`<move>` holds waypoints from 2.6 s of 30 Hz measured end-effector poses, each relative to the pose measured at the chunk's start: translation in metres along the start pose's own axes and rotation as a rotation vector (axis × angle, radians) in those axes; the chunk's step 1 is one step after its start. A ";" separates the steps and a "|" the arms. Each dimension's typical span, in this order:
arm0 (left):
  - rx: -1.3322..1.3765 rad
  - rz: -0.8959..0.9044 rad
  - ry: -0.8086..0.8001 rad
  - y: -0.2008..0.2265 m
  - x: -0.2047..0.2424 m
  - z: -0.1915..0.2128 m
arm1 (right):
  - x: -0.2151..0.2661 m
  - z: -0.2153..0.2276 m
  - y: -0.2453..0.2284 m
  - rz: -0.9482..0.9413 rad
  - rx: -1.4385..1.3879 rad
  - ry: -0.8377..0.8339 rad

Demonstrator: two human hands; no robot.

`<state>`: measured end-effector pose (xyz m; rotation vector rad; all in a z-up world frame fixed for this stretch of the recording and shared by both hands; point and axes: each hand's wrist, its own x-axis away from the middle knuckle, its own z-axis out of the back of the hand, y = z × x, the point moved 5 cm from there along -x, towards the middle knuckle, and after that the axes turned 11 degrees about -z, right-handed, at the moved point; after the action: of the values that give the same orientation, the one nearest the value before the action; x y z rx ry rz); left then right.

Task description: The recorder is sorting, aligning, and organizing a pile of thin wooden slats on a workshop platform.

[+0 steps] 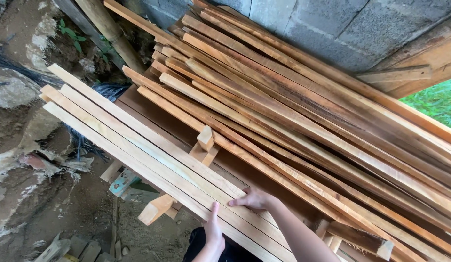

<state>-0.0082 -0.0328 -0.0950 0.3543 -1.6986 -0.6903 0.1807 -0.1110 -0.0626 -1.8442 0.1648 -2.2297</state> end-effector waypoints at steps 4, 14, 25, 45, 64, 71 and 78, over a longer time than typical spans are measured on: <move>-0.003 0.001 -0.001 -0.009 0.001 -0.001 | -0.004 -0.003 0.013 -0.034 -0.013 -0.009; 0.024 0.010 -0.041 -0.013 -0.008 0.003 | 0.016 0.003 -0.002 -0.057 -0.171 -0.027; -0.258 0.123 -0.230 -0.008 -0.017 0.040 | 0.027 -0.003 -0.002 0.037 -0.063 0.061; 0.108 -0.216 -0.041 0.212 -0.154 0.062 | -0.054 0.012 -0.289 0.306 0.158 0.346; 0.289 -0.082 0.047 0.212 -0.183 0.065 | -0.173 0.015 -0.308 0.085 -0.167 -0.102; 0.253 -0.020 0.089 0.209 -0.189 0.068 | -0.169 0.017 -0.309 0.066 -0.194 -0.139; 0.234 -0.039 0.088 0.222 -0.178 0.060 | -0.110 0.031 -0.339 0.031 0.010 -0.186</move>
<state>0.0070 0.2576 -0.1038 0.5752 -1.6953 -0.4977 0.1913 0.2465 -0.0796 -2.0161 0.1468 -2.0206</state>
